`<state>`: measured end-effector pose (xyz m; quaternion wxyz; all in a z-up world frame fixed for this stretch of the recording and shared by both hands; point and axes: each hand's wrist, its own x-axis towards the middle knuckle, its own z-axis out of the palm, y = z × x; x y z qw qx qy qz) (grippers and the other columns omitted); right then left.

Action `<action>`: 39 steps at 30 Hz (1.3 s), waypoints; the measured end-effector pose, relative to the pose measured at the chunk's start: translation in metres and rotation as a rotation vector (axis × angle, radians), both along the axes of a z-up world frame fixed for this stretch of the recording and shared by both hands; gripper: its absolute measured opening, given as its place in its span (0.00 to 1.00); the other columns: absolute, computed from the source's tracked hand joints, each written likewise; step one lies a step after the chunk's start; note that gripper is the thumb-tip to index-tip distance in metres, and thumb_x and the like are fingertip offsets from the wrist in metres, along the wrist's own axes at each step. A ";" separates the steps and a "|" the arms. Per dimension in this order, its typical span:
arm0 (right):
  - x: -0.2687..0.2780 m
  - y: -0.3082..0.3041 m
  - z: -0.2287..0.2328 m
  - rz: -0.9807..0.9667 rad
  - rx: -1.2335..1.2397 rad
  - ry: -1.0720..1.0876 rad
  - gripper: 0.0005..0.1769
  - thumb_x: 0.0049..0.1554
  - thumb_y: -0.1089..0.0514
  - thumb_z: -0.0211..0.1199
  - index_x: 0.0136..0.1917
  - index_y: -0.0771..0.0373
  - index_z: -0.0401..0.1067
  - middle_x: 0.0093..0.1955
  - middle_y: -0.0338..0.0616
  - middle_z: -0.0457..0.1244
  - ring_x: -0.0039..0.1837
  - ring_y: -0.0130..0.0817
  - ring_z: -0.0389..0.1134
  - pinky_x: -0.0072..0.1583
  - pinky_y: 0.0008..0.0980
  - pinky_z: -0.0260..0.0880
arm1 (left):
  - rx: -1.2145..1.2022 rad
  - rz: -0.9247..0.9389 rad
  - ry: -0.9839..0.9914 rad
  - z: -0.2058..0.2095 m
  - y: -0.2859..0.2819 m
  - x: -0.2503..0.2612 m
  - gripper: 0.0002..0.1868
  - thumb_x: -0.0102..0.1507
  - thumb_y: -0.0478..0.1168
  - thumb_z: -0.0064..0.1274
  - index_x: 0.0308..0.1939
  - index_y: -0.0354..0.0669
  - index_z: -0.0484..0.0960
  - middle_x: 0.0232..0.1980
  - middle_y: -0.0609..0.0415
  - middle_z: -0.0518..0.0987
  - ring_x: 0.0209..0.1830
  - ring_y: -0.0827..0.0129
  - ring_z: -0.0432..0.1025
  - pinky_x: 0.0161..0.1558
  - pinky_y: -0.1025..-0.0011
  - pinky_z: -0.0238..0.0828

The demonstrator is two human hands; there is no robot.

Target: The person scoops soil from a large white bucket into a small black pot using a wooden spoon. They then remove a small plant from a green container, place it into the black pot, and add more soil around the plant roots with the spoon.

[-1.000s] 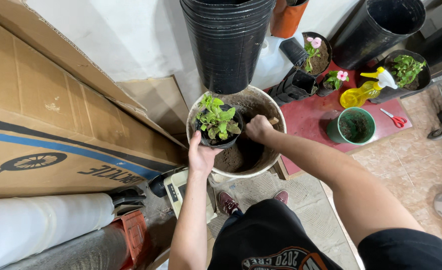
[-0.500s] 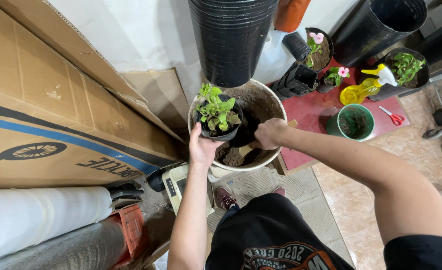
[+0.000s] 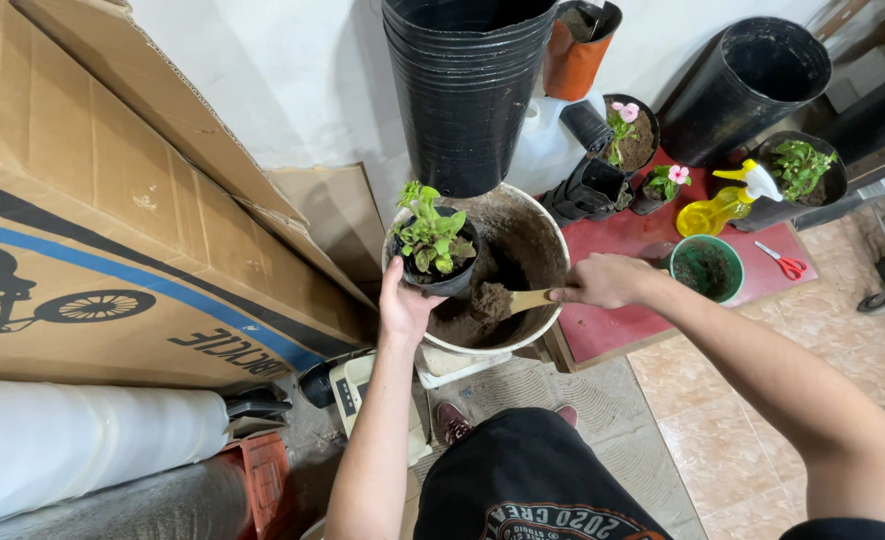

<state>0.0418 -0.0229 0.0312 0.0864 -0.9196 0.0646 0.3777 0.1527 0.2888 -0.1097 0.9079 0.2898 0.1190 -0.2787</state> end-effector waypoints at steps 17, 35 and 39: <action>-0.035 -0.039 0.042 -0.383 0.093 -0.256 0.40 0.70 0.24 0.53 0.53 0.60 0.87 0.53 0.49 0.80 0.67 0.56 0.79 0.68 0.58 0.77 | 0.125 -0.079 -0.027 0.026 0.006 -0.021 0.52 0.68 0.62 0.62 0.88 0.41 0.58 0.89 0.33 0.62 0.87 0.31 0.58 0.73 0.10 0.51; -0.049 0.015 0.040 -0.441 0.001 -0.534 0.29 0.74 0.31 0.53 0.53 0.53 0.83 0.43 0.54 0.76 0.57 0.65 0.80 0.61 0.62 0.79 | 0.186 -0.185 -0.054 -0.006 -0.004 -0.018 0.51 0.68 0.63 0.63 0.87 0.44 0.61 0.82 0.27 0.69 0.81 0.25 0.64 0.69 0.12 0.58; -0.059 0.022 0.042 -0.391 -0.069 -0.592 0.27 0.74 0.32 0.53 0.54 0.53 0.81 0.42 0.55 0.75 0.55 0.66 0.80 0.59 0.63 0.80 | 0.164 -0.185 -0.044 -0.011 -0.004 -0.017 0.50 0.68 0.62 0.63 0.85 0.40 0.64 0.82 0.25 0.69 0.81 0.25 0.64 0.69 0.12 0.56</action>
